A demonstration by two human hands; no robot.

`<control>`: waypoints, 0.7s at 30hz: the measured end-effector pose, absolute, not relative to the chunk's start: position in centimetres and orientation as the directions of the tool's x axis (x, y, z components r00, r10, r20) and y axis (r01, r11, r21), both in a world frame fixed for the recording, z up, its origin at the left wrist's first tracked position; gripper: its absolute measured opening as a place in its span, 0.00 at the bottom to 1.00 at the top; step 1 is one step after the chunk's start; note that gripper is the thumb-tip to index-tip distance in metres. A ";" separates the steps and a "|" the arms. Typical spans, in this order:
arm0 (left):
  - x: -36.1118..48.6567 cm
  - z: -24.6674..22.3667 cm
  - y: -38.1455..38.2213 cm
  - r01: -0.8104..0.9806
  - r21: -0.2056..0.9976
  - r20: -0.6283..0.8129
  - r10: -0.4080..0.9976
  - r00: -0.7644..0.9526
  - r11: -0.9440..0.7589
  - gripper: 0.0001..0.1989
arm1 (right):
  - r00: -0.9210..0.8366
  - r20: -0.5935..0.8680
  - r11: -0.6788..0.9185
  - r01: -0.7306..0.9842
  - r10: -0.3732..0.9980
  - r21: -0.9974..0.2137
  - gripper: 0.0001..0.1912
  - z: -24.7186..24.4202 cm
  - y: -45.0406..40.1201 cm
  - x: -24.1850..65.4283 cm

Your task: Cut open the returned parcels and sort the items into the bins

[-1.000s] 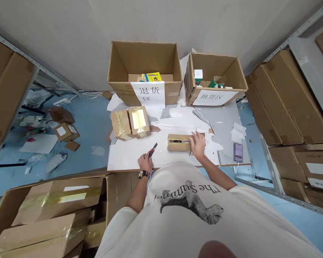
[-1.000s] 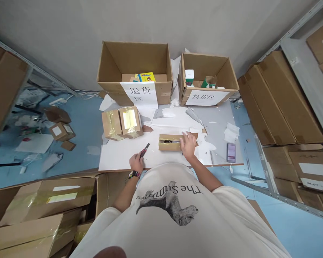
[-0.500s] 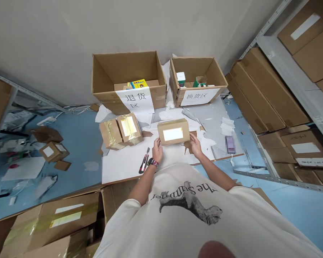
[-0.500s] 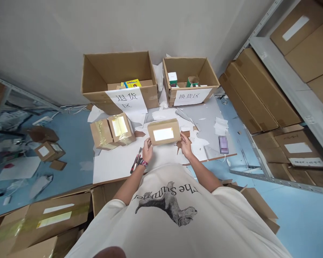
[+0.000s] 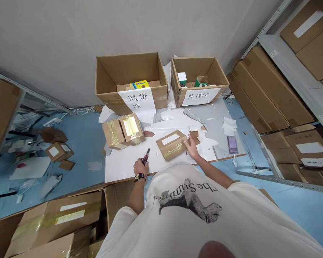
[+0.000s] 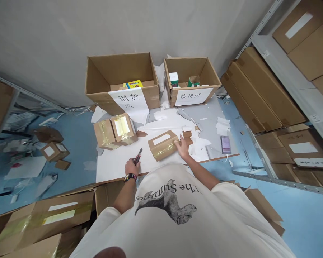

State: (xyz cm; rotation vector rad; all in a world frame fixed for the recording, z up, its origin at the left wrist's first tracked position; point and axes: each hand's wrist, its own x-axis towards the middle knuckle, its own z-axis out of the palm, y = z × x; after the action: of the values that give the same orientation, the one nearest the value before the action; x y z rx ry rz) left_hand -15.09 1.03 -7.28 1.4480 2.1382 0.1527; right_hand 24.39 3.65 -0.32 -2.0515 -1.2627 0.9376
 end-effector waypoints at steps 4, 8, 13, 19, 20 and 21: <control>-15.8 -6.7 1.3 0.591 0.511 -0.495 0.776 -0.390 0.624 0.21 | 0.226 -0.287 -0.351 0.771 0.931 -0.532 0.58 3.2 6.2 21.3; -14.9 -4.9 1.1 0.344 0.717 -0.489 0.789 -0.371 0.606 0.26 | 0.232 -0.389 -0.380 0.851 0.891 -0.363 0.58 5.3 11.4 18.7; -12.8 -2.0 0.5 0.152 0.888 -0.391 0.887 -0.245 0.433 0.37 | 0.232 -0.452 -0.386 0.877 0.862 -0.286 0.54 5.2 18.0 16.8; -11.4 0.0 2.1 0.115 0.936 -0.296 0.921 -0.253 0.332 0.32 | 0.134 -0.369 -0.276 0.890 0.920 -0.364 0.34 4.6 22.1 15.7; -11.1 0.0 2.7 0.101 0.942 -0.284 0.921 -0.268 0.320 0.31 | 0.124 -0.354 -0.261 0.892 0.927 -0.368 0.33 4.7 22.3 15.6; -10.6 0.0 3.5 0.108 0.949 -0.260 0.927 -0.270 0.297 0.31 | 0.115 -0.313 -0.233 0.899 0.943 -0.370 0.32 4.9 22.2 15.5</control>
State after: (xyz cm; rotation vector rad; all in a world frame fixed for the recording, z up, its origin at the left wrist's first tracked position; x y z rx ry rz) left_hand -10.63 3.50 0.04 0.9634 1.6268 1.0962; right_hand 15.49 22.20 4.86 -2.2786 -1.8885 0.7531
